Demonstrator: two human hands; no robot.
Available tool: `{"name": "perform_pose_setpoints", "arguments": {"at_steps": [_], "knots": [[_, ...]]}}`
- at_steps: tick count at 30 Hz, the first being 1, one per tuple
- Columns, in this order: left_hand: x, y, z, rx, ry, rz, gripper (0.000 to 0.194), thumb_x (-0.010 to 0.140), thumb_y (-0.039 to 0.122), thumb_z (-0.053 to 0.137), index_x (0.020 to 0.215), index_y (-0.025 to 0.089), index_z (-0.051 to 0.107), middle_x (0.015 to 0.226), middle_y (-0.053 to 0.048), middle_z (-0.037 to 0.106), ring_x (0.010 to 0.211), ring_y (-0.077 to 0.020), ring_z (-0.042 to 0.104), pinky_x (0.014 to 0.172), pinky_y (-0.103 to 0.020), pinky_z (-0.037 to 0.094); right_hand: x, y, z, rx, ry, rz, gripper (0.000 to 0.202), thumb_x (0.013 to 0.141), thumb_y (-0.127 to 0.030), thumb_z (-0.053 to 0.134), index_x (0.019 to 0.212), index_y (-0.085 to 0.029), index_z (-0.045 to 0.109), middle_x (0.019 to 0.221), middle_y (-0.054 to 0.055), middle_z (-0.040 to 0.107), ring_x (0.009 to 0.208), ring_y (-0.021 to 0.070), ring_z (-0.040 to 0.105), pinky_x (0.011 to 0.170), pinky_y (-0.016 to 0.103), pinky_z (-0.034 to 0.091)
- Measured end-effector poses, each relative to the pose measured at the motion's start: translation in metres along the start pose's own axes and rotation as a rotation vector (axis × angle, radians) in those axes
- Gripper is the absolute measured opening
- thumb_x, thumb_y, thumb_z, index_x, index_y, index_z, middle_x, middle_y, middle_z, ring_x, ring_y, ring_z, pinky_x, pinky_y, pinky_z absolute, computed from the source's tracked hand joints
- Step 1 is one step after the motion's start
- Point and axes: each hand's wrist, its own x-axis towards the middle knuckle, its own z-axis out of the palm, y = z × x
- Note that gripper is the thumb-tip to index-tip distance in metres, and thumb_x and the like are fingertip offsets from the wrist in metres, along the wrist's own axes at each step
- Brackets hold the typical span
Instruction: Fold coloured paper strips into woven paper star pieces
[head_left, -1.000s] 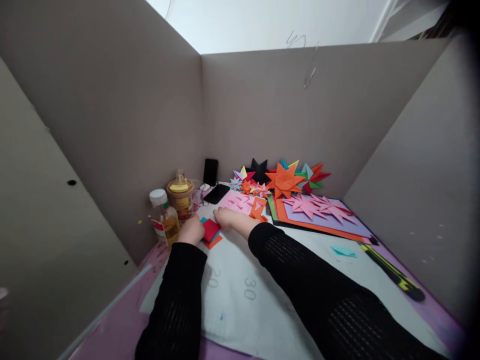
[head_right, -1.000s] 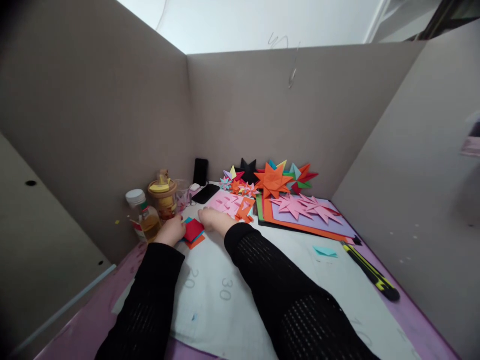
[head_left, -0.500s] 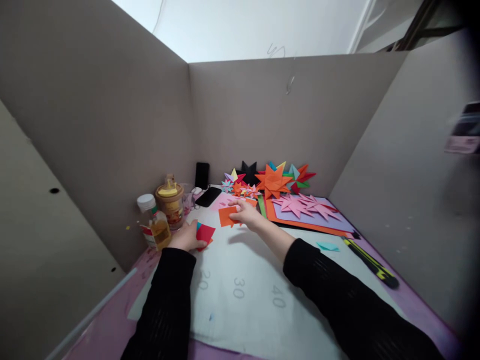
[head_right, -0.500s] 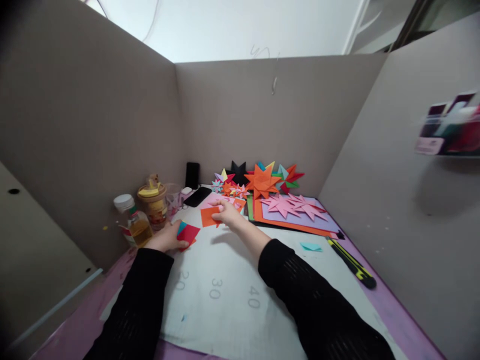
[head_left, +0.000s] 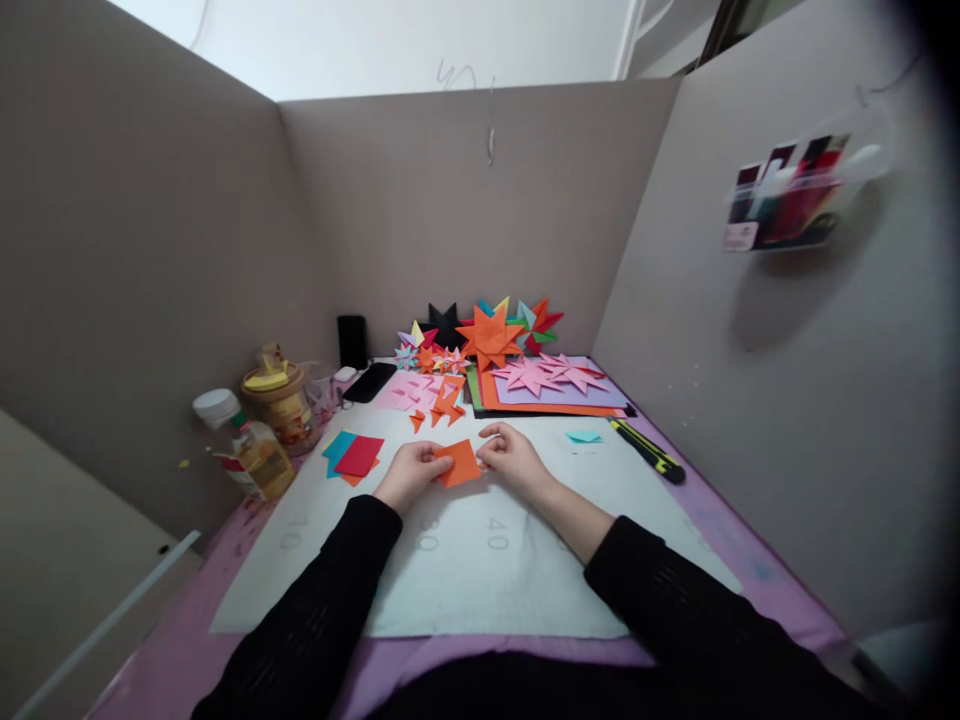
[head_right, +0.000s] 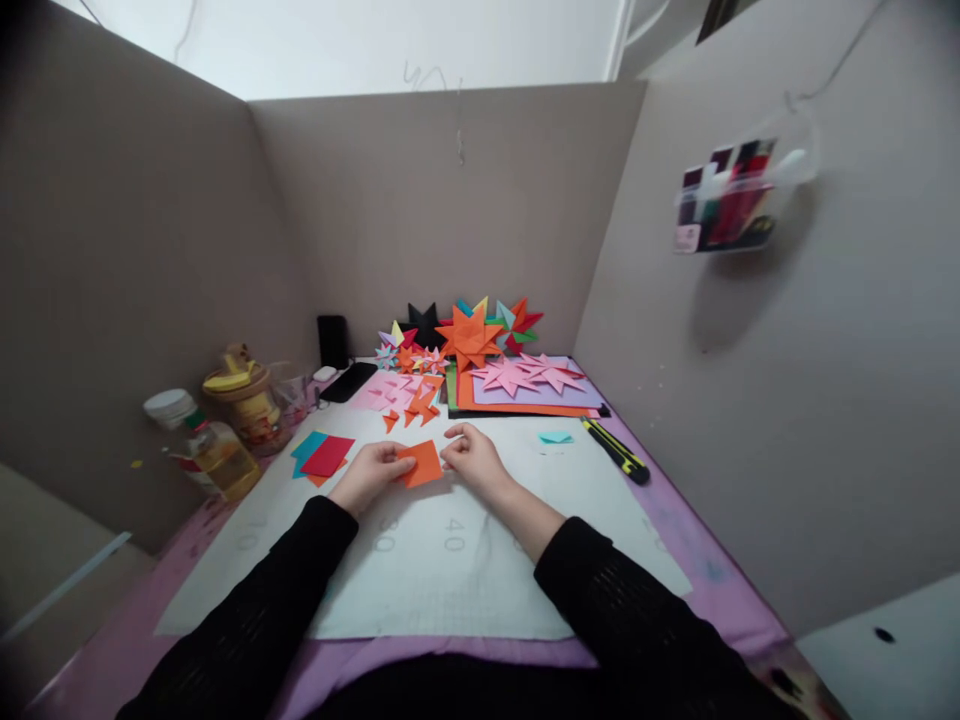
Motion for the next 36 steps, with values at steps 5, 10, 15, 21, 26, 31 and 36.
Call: {"name": "perform_pose_setpoints", "arguments": {"at_steps": [5,10,15,21,26,31,36], "knots": [[-0.002,0.006,0.0,-0.044,0.012,0.003,0.032,0.057,0.034,0.073,0.076,0.011,0.061,0.054,0.0,0.059,0.048,-0.0095,0.053,0.047,-0.019,0.038,-0.009,0.002,-0.001,-0.15,0.005,-0.257,0.027,0.07,-0.012,0.049,0.095,-0.02,0.052,0.087,0.002,0.058,0.07,0.0121,0.055,0.064,0.026,0.045],[-0.004,0.008,-0.001,-0.087,-0.061,0.006,0.031,0.061,0.034,0.072,0.077,0.011,0.06,0.053,0.001,0.058,0.047,-0.0083,0.052,0.048,-0.019,0.037,-0.017,-0.006,0.001,-0.287,-0.122,-0.494,0.025,0.073,-0.009,0.048,0.092,-0.021,0.061,0.091,0.004,0.058,0.081,0.0149,0.054,0.072,0.03,0.044],[-0.006,0.01,0.001,-0.09,-0.138,-0.007,0.034,0.065,0.04,0.068,0.084,0.012,0.06,0.069,-0.005,0.066,0.064,-0.0154,0.063,0.054,-0.021,0.041,-0.014,-0.008,0.004,-0.085,0.015,-0.288,0.009,0.073,-0.026,0.06,0.077,-0.019,0.062,0.079,0.003,0.062,0.072,0.0156,0.056,0.069,0.029,0.044],[-0.01,0.014,0.007,-0.07,-0.145,-0.03,0.036,0.065,0.041,0.068,0.087,0.013,0.059,0.082,-0.008,0.068,0.075,-0.0191,0.065,0.057,-0.022,0.043,-0.011,-0.003,0.01,0.222,0.061,-0.178,0.018,0.066,-0.029,0.066,0.063,-0.018,0.053,0.077,0.002,0.061,0.066,0.0134,0.055,0.062,0.026,0.044],[-0.009,0.014,0.006,-0.079,-0.105,-0.018,0.034,0.065,0.04,0.067,0.084,0.012,0.059,0.074,-0.006,0.068,0.069,-0.0176,0.065,0.055,-0.022,0.043,-0.013,-0.009,0.007,0.151,-0.058,-0.184,0.016,0.065,-0.029,0.067,0.075,-0.019,0.06,0.084,0.003,0.061,0.077,0.0158,0.057,0.07,0.029,0.045],[-0.007,0.011,0.003,-0.086,-0.094,-0.014,0.032,0.065,0.039,0.067,0.082,0.013,0.06,0.073,-0.005,0.067,0.069,-0.0171,0.065,0.053,-0.02,0.042,-0.011,-0.012,0.001,0.086,-0.144,-0.188,0.015,0.065,-0.031,0.068,0.07,-0.018,0.063,0.085,0.004,0.063,0.082,0.0178,0.058,0.076,0.031,0.043],[-0.009,0.013,0.006,-0.072,-0.122,-0.03,0.038,0.064,0.043,0.068,0.085,0.013,0.058,0.082,-0.008,0.068,0.075,-0.0193,0.065,0.054,-0.021,0.043,-0.009,-0.007,0.005,0.24,-0.047,-0.111,0.018,0.063,-0.03,0.07,0.064,-0.017,0.057,0.07,0.001,0.062,0.065,0.0137,0.056,0.065,0.028,0.043]]}}
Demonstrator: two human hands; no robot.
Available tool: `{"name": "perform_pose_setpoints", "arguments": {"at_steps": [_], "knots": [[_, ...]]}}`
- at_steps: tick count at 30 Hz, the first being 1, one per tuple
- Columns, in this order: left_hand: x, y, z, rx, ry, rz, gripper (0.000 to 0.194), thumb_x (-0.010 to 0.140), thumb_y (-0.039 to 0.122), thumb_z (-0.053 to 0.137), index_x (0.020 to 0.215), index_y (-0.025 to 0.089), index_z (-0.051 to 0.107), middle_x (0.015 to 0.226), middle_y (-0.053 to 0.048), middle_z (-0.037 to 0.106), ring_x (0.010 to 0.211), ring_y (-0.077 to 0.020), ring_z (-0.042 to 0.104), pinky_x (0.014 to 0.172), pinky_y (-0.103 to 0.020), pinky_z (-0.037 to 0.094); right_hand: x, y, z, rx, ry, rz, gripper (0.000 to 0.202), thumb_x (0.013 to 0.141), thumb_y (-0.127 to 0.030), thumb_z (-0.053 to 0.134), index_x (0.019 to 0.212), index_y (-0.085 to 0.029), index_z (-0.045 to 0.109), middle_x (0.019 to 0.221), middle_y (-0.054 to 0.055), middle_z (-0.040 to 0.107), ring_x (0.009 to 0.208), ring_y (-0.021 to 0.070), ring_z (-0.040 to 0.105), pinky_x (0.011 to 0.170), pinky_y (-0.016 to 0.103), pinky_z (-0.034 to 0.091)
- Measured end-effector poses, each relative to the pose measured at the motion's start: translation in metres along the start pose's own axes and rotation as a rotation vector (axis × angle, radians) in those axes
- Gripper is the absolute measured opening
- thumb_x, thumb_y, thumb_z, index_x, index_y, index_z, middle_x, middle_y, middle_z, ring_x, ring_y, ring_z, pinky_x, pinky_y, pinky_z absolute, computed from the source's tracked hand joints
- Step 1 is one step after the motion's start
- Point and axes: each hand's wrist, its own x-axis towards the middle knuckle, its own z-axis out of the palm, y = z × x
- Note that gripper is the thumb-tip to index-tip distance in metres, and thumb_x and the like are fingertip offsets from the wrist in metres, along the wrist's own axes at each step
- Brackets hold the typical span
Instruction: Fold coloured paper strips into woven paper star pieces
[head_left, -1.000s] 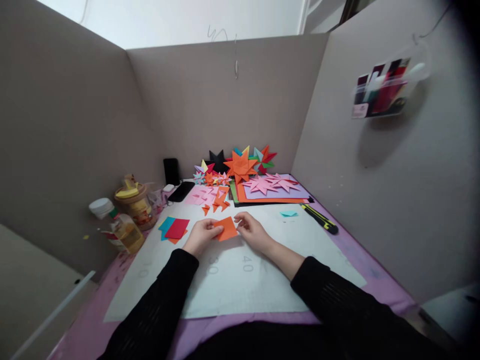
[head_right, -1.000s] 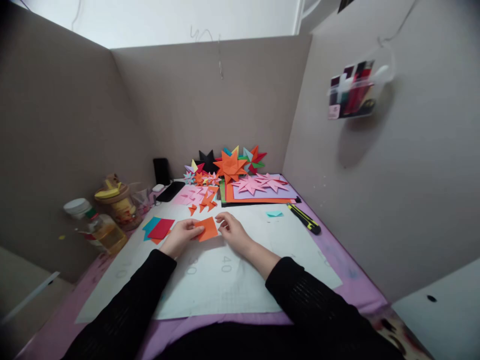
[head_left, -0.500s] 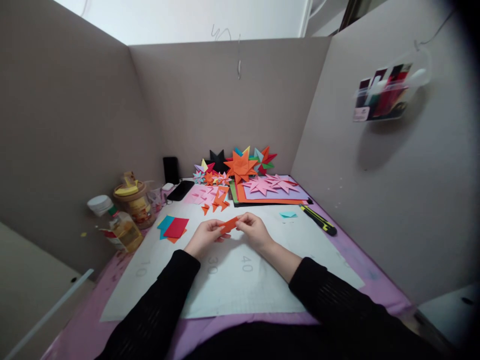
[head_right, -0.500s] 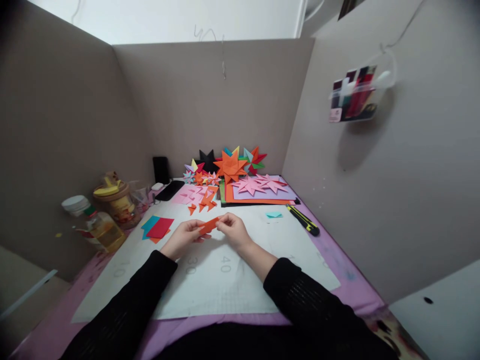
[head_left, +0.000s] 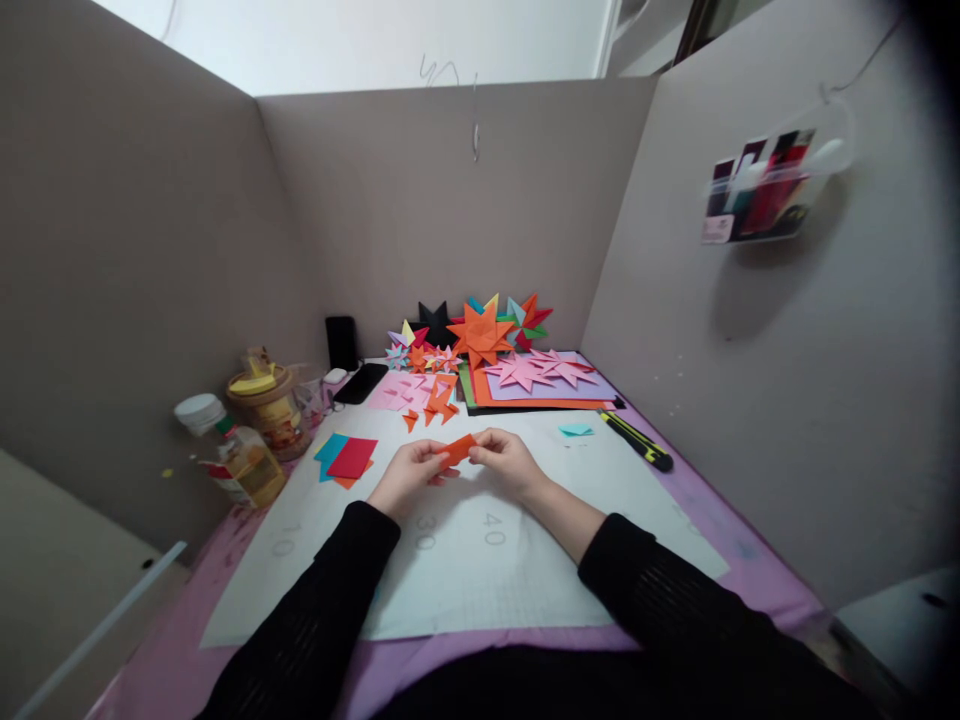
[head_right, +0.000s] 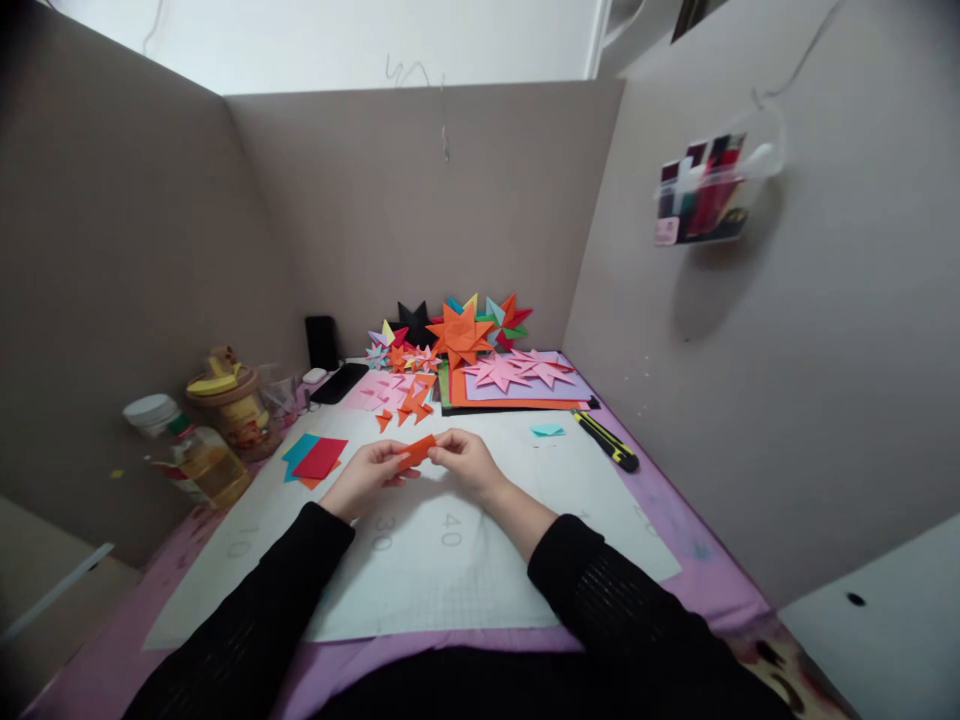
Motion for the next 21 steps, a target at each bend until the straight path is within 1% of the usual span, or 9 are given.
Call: {"name": "perform_pose_setpoints", "arguments": {"at_steps": [2,4,7,10,13,15,18,21], "knots": [[-0.001,0.002,0.001,0.023,-0.018,0.0,0.041,0.063,0.045,0.068,0.087,0.013,0.058,0.083,-0.009,0.068,0.076,-0.0198,0.065,0.056,-0.022,0.044,0.0,0.003,0.002,0.065,0.042,0.021,0.02,0.061,-0.028,0.071,0.061,-0.017,0.054,0.066,0.0,0.061,0.06,0.0123,0.054,0.06,0.026,0.042],[-0.001,0.003,0.003,0.032,-0.02,0.021,0.042,0.066,0.048,0.065,0.089,0.013,0.058,0.085,-0.01,0.068,0.077,-0.02,0.065,0.057,-0.023,0.045,0.0,0.004,0.003,0.094,0.08,0.032,0.022,0.059,-0.026,0.071,0.059,-0.017,0.052,0.064,-0.001,0.06,0.058,0.0115,0.053,0.058,0.025,0.041],[-0.001,0.004,0.005,0.03,0.003,0.077,0.045,0.071,0.051,0.057,0.095,0.013,0.057,0.092,-0.011,0.066,0.083,-0.0208,0.064,0.061,-0.025,0.047,0.0,0.004,0.004,0.037,0.142,0.026,0.021,0.058,-0.025,0.07,0.058,-0.017,0.051,0.058,-0.003,0.057,0.055,0.0108,0.05,0.057,0.024,0.039],[-0.001,0.002,0.009,0.072,0.005,0.142,0.046,0.068,0.045,0.064,0.1,0.013,0.056,0.095,-0.011,0.065,0.085,-0.0211,0.062,0.064,-0.027,0.048,0.0,0.002,0.006,-0.037,0.183,0.008,0.019,0.058,-0.024,0.068,0.057,-0.017,0.051,0.057,-0.004,0.054,0.053,0.01,0.047,0.054,0.023,0.038],[-0.001,-0.002,0.013,0.152,0.034,0.219,0.042,0.064,0.037,0.069,0.096,0.012,0.058,0.093,-0.01,0.065,0.081,-0.0192,0.062,0.068,-0.027,0.048,-0.002,-0.001,0.009,-0.059,0.193,0.007,0.018,0.058,-0.023,0.067,0.056,-0.018,0.05,0.056,-0.004,0.053,0.053,0.0098,0.047,0.053,0.022,0.037],[0.0,-0.004,0.015,0.216,0.068,0.242,0.037,0.065,0.036,0.067,0.091,0.012,0.06,0.086,-0.008,0.066,0.074,-0.0174,0.062,0.064,-0.025,0.047,-0.003,-0.001,0.012,-0.06,0.19,0.017,0.018,0.058,-0.024,0.067,0.056,-0.018,0.05,0.056,-0.004,0.053,0.053,0.0102,0.047,0.053,0.023,0.038],[0.0,-0.005,0.017,0.279,0.102,0.224,0.033,0.067,0.038,0.064,0.087,0.012,0.061,0.074,-0.005,0.066,0.063,-0.0152,0.06,0.054,-0.023,0.045,-0.005,0.0,0.015,-0.044,0.168,0.031,0.019,0.059,-0.026,0.067,0.058,-0.018,0.05,0.057,-0.003,0.055,0.054,0.0114,0.05,0.055,0.024,0.039],[-0.001,-0.004,0.019,0.289,0.124,0.204,0.031,0.068,0.039,0.062,0.083,0.012,0.062,0.067,-0.005,0.066,0.06,-0.0154,0.06,0.05,-0.022,0.044,-0.006,0.003,0.017,-0.019,0.172,0.012,0.021,0.061,-0.027,0.067,0.06,-0.018,0.048,0.058,-0.003,0.056,0.055,0.0115,0.051,0.056,0.025,0.04]]}}
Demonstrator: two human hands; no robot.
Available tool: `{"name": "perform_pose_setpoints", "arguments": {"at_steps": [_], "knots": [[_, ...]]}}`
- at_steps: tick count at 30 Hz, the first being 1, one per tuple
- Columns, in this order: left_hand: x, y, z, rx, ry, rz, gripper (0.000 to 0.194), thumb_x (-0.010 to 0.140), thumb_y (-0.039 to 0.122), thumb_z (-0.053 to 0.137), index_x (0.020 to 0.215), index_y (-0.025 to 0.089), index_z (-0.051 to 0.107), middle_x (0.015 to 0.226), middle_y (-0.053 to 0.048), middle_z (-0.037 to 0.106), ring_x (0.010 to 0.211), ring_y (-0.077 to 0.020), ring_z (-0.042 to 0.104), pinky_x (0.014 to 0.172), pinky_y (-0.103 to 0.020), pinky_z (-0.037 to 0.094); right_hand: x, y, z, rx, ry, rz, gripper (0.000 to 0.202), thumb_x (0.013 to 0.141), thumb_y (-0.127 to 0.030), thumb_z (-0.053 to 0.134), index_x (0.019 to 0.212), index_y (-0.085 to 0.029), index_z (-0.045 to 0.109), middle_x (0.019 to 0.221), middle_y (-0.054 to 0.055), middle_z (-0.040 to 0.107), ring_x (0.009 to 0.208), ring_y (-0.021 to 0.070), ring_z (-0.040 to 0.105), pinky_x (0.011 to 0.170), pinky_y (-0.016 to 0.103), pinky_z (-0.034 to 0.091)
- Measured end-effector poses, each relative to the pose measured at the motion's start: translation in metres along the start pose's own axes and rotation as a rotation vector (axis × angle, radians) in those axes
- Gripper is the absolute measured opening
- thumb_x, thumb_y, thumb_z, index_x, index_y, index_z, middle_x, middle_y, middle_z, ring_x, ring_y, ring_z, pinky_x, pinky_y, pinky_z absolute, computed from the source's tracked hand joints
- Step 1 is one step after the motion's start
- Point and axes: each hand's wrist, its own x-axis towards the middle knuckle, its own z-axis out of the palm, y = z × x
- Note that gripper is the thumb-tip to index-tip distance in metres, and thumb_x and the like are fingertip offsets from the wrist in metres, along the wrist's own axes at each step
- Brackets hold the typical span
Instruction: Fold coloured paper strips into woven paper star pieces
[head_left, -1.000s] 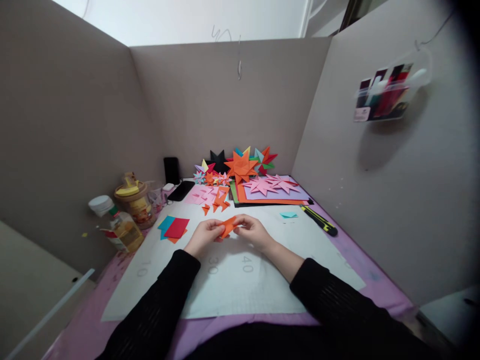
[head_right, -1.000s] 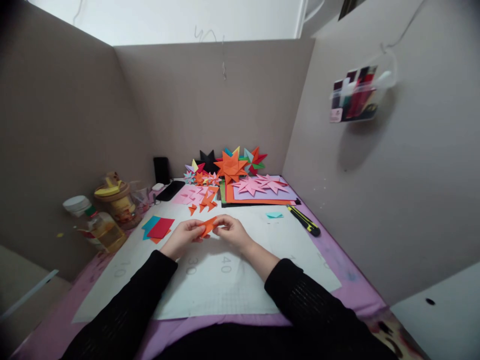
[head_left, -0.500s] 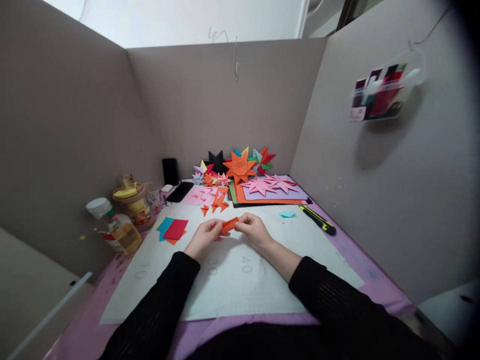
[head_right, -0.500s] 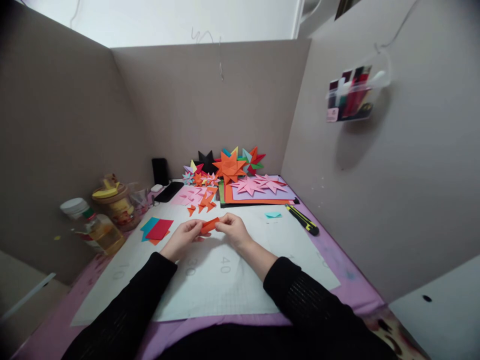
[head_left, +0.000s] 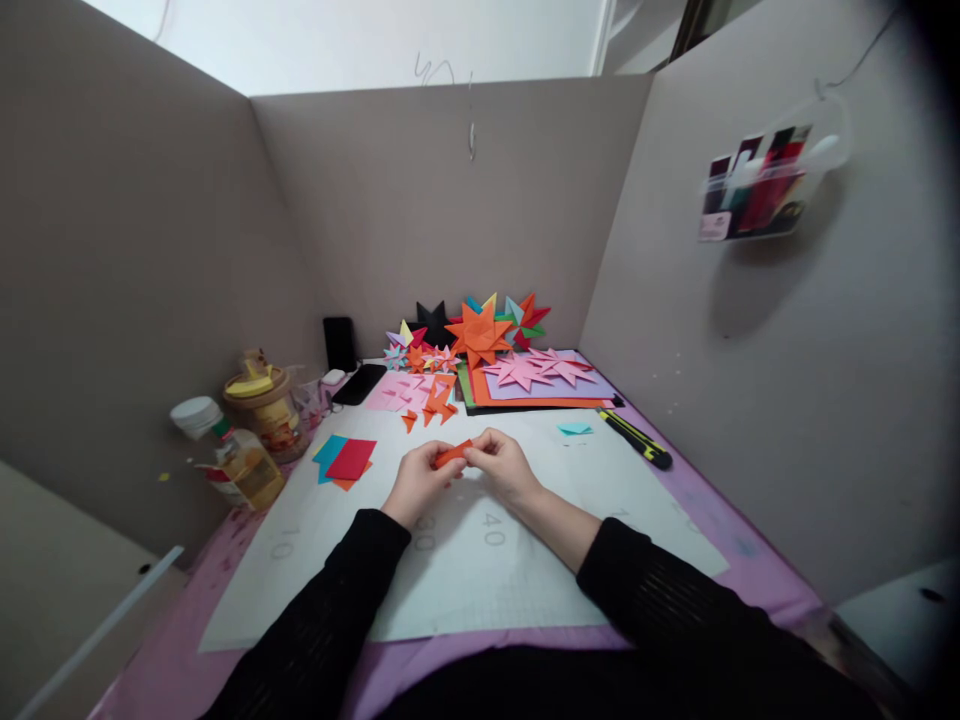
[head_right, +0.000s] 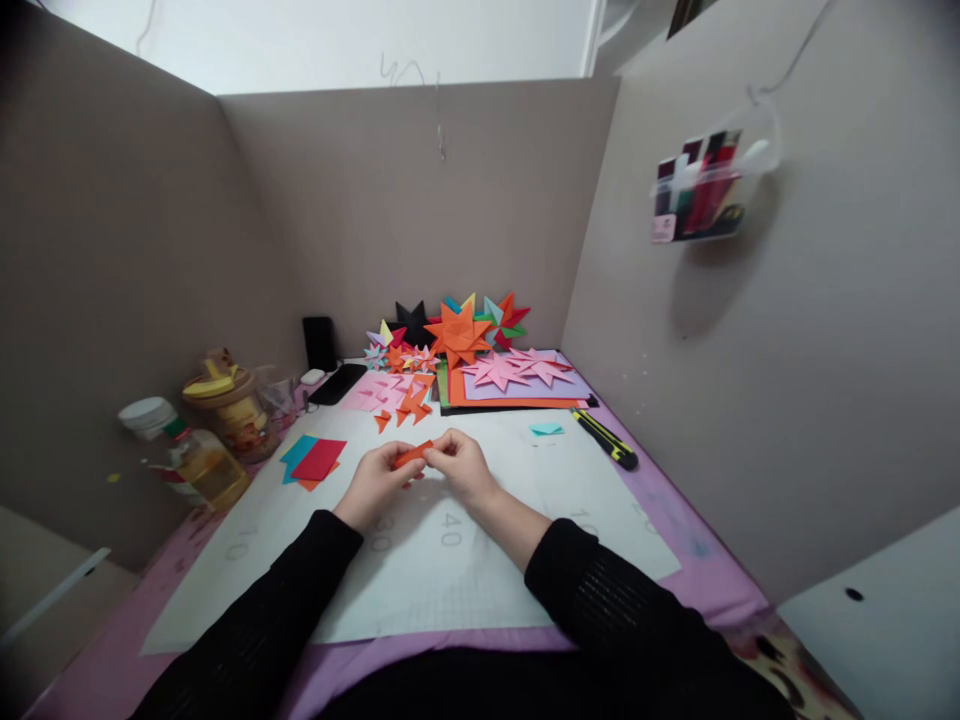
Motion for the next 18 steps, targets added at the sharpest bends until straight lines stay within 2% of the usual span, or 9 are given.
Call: {"name": "perform_pose_setpoints", "arguments": {"at_steps": [10,18], "knots": [[-0.0023,0.0032,0.0007,-0.019,0.028,-0.062,0.032,0.067,0.042,0.064,0.076,0.012,0.062,0.062,-0.007,0.066,0.058,-0.0167,0.062,0.046,-0.021,0.043,-0.0004,-0.0011,0.002,0.069,-0.021,-0.003,0.031,0.063,-0.025,0.064,0.083,-0.022,0.041,0.062,-0.006,0.054,0.056,0.011,0.054,0.057,0.024,0.043],[-0.0025,0.0028,0.0008,-0.013,0.03,-0.071,0.031,0.068,0.042,0.063,0.073,0.012,0.063,0.062,-0.006,0.066,0.057,-0.0153,0.061,0.046,-0.02,0.043,-0.0015,-0.0011,0.0021,0.055,-0.035,-0.027,0.025,0.066,-0.026,0.064,0.079,-0.022,0.043,0.06,-0.006,0.053,0.056,0.011,0.054,0.056,0.024,0.042]]}}
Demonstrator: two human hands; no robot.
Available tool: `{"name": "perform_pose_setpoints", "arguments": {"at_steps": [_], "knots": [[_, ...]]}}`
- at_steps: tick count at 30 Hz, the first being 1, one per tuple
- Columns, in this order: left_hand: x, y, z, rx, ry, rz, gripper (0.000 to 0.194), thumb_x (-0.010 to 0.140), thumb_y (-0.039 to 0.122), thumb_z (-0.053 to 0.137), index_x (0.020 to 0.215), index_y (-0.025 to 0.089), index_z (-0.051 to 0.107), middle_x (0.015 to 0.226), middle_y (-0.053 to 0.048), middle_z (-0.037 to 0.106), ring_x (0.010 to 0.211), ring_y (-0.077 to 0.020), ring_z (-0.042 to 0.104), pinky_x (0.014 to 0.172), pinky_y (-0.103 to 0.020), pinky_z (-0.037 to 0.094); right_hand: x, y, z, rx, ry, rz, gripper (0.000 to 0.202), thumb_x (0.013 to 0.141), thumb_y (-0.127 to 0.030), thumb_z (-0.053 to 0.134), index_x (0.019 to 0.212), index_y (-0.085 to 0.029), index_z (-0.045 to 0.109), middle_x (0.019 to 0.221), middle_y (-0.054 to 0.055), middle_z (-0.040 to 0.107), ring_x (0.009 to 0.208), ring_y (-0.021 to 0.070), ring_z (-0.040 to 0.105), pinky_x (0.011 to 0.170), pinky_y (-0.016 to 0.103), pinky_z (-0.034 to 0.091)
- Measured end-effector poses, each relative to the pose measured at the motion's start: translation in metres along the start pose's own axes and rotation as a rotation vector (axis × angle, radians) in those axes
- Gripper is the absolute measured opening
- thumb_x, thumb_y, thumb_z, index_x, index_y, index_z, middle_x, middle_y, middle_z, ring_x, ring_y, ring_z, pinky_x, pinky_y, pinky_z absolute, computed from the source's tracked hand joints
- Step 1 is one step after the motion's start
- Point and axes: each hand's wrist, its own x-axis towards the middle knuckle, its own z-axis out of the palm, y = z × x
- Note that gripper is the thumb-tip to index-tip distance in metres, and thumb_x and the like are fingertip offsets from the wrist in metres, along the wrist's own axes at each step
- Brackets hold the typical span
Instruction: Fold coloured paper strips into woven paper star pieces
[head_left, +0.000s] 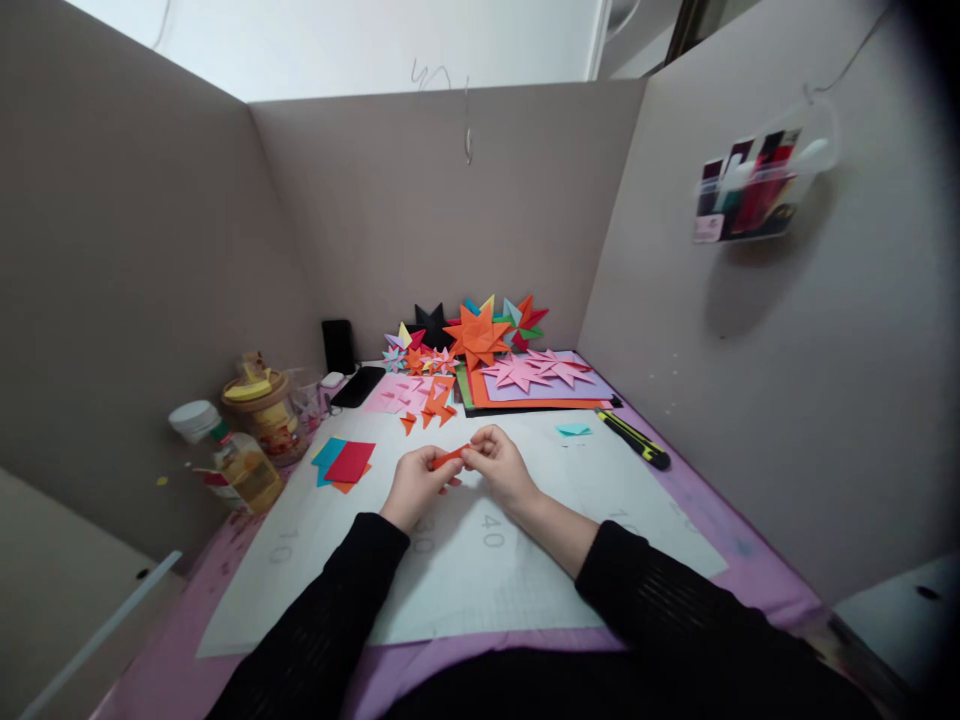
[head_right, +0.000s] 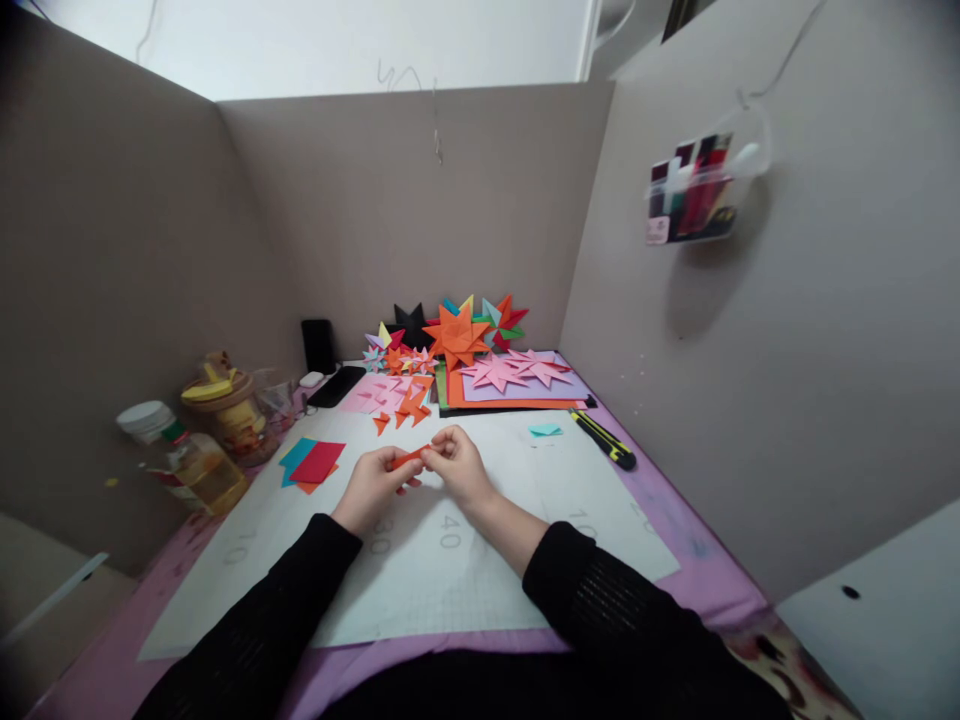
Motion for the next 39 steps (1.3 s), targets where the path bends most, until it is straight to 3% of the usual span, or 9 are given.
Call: {"name": "perform_pose_setpoints", "arguments": {"at_steps": [12,27,39], "knots": [[0.0,-0.005,-0.004,0.059,-0.014,0.012,0.029,0.067,0.042,0.063,0.066,0.013,0.06,0.054,-0.004,0.063,0.044,-0.0112,0.053,0.042,-0.02,0.038,-0.001,-0.003,0.0,-0.028,-0.05,0.012,0.024,0.065,-0.024,0.063,0.08,-0.021,0.044,0.059,-0.005,0.054,0.056,0.0123,0.055,0.056,0.025,0.041],[0.003,-0.006,-0.004,0.074,-0.025,-0.021,0.028,0.069,0.04,0.061,0.067,0.012,0.059,0.054,-0.004,0.063,0.045,-0.0108,0.054,0.042,-0.018,0.039,-0.002,-0.004,0.0,-0.058,0.005,-0.017,0.023,0.066,-0.024,0.062,0.079,-0.021,0.043,0.058,-0.006,0.053,0.054,0.0119,0.053,0.054,0.024,0.039],[0.002,-0.011,-0.011,0.151,-0.204,-0.011,0.034,0.072,0.045,0.055,0.066,0.012,0.059,0.06,-0.004,0.065,0.052,-0.0148,0.059,0.046,-0.022,0.042,0.001,-0.003,-0.007,-0.159,0.076,-0.018,0.023,0.066,-0.024,0.061,0.079,-0.021,0.042,0.057,-0.007,0.052,0.052,0.0109,0.05,0.054,0.024,0.037]]}}
